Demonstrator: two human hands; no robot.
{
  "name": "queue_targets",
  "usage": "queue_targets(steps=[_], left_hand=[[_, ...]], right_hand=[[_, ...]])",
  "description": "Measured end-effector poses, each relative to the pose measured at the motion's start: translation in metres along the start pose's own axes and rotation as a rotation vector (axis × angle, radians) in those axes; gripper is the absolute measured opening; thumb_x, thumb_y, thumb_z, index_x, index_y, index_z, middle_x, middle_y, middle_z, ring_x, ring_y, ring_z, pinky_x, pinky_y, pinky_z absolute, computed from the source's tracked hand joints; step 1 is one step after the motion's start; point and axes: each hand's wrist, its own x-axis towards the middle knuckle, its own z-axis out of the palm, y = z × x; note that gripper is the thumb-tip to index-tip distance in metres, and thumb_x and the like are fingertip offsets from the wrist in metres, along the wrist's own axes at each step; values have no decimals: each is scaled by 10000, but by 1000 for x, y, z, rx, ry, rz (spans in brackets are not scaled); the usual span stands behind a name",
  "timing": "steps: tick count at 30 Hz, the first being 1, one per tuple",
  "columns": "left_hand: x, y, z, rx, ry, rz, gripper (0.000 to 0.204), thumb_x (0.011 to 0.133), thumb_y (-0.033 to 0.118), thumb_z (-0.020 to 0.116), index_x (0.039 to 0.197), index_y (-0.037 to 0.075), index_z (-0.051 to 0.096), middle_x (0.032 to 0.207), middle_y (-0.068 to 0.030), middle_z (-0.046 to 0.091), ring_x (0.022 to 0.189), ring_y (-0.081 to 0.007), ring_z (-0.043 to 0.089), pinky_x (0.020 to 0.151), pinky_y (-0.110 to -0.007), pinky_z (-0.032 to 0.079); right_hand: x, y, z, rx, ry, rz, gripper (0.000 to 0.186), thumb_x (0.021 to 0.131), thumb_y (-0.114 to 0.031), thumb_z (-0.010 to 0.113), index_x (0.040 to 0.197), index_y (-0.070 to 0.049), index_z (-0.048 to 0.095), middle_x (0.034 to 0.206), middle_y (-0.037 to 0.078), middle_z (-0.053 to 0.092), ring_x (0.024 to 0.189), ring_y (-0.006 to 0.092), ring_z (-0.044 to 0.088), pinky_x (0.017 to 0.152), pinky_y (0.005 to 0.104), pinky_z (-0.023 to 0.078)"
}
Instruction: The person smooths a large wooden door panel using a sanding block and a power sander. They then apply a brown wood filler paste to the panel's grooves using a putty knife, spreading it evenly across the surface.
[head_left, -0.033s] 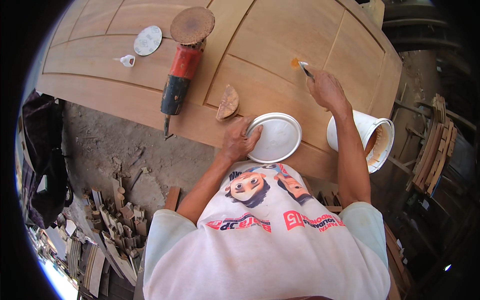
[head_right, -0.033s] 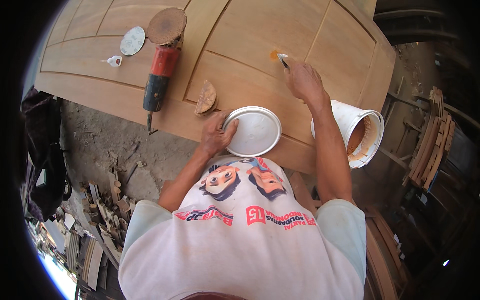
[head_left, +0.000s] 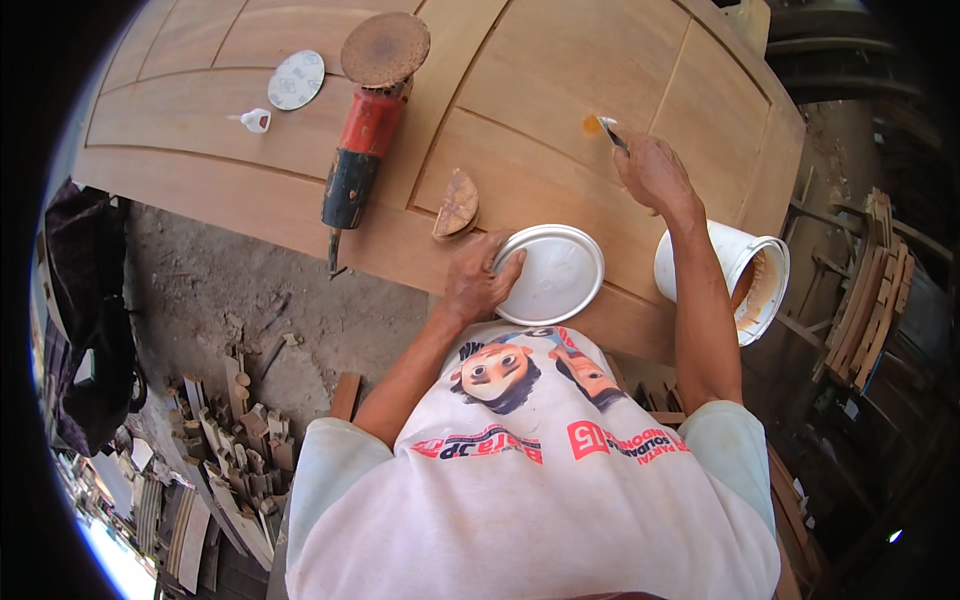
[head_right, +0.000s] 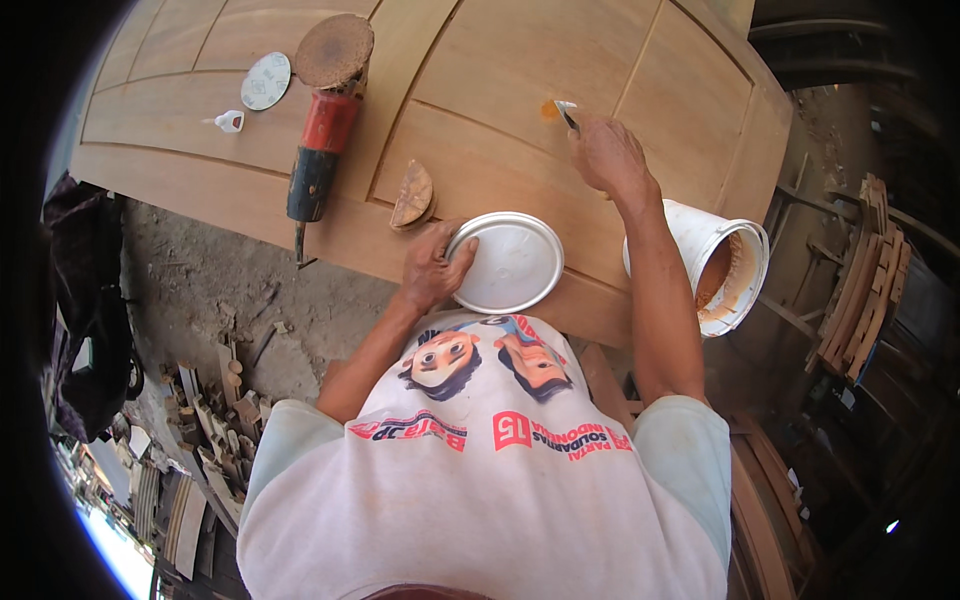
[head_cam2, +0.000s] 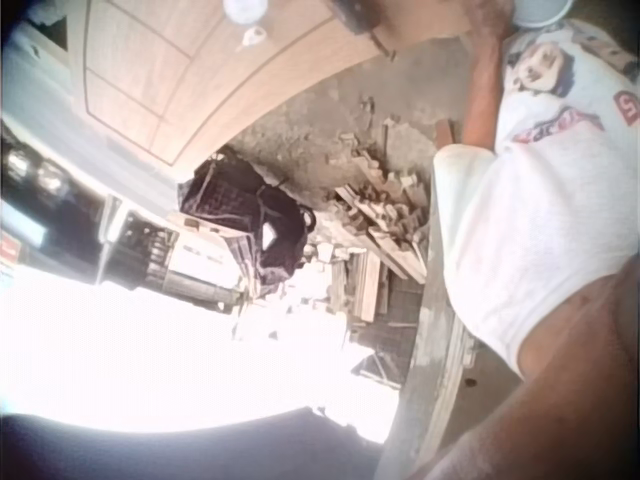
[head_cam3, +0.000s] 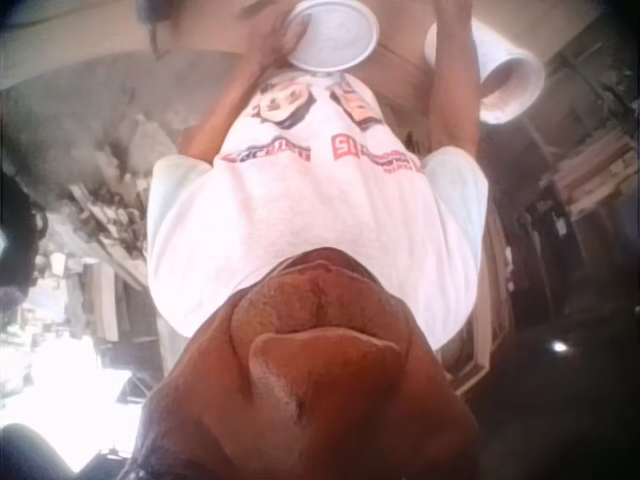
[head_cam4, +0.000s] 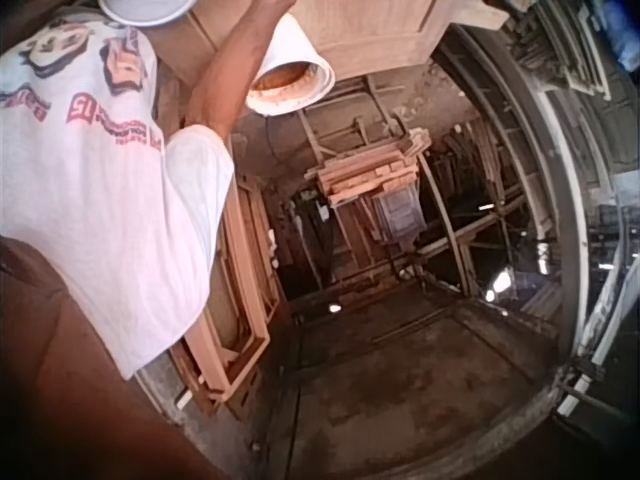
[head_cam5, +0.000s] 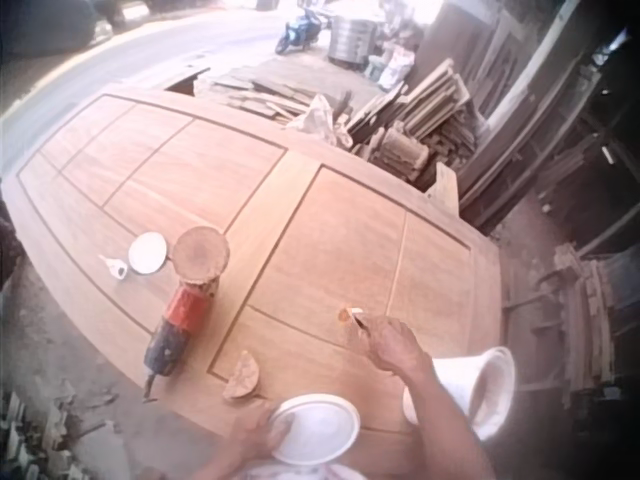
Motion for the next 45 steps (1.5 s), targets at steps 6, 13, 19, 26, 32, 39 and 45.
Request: queue_targets(steps=[6, 13, 19, 26, 32, 39, 45], left_hand=[[-2, -1, -1, 28, -7, -27, 223, 917, 103, 757, 1113, 8, 708, 967, -174, 740, 837, -320, 724, 743, -389, 567], [0, -8, 6, -17, 66, 59, 230, 901, 115, 774, 1098, 17, 709, 850, -161, 700, 707, -295, 675, 642, -385, 528], [-3, -3, -2, -44, 12, -38, 232, 914, 109, 763, 1118, 10, 714, 945, -166, 734, 809, -299, 720, 715, -371, 560], [-2, -7, 1, -28, 57, 43, 265, 889, 144, 788, 1103, 15, 699, 865, -164, 704, 705, -312, 669, 638, -397, 527], [-5, -10, 1, -64, 45, 19, 247, 916, 123, 766, 1131, 13, 712, 907, -163, 726, 763, -292, 704, 682, -382, 551], [-3, -3, -3, -96, 1, -60, 241, 919, 127, 764, 1126, 16, 709, 920, -164, 732, 807, -293, 719, 706, -384, 558], [-3, -7, 0, -66, 27, -3, 241, 920, 123, 763, 1128, 13, 711, 926, -164, 733, 807, -297, 719, 710, -382, 560]], right_hand=[[47, -14, -12, 38, -180, 138, 245, 894, -74, 517, 961, 69, 705, 822, 257, 707, 655, 377, 677, 614, 485, 546], [73, -1, 5, -663, -432, -418, 237, 863, -60, 518, 901, 93, 695, 727, 218, 678, 573, 312, 620, 555, 473, 469], [40, -8, 1, 139, -197, -74, 220, 876, -112, 558, 876, 54, 704, 674, 174, 654, 593, 284, 617, 595, 475, 468], [83, -5, -12, 46, -337, -38, 188, 866, -127, 567, 819, 33, 655, 580, 108, 534, 497, 240, 504, 522, 453, 408], [61, 7, -9, 32, -435, -97, 221, 886, -158, 580, 783, 30, 632, 587, 73, 484, 548, 204, 473, 556, 430, 402], [74, 10, -34, 58, -356, 59, 356, 904, -187, 592, 1157, 15, 738, 626, 83, 530, 579, 198, 522, 587, 410, 440], [69, 12, -17, -49, -472, -42, 392, 891, -145, 571, 1219, -16, 741, 609, 85, 515, 539, 209, 509, 552, 415, 428]])
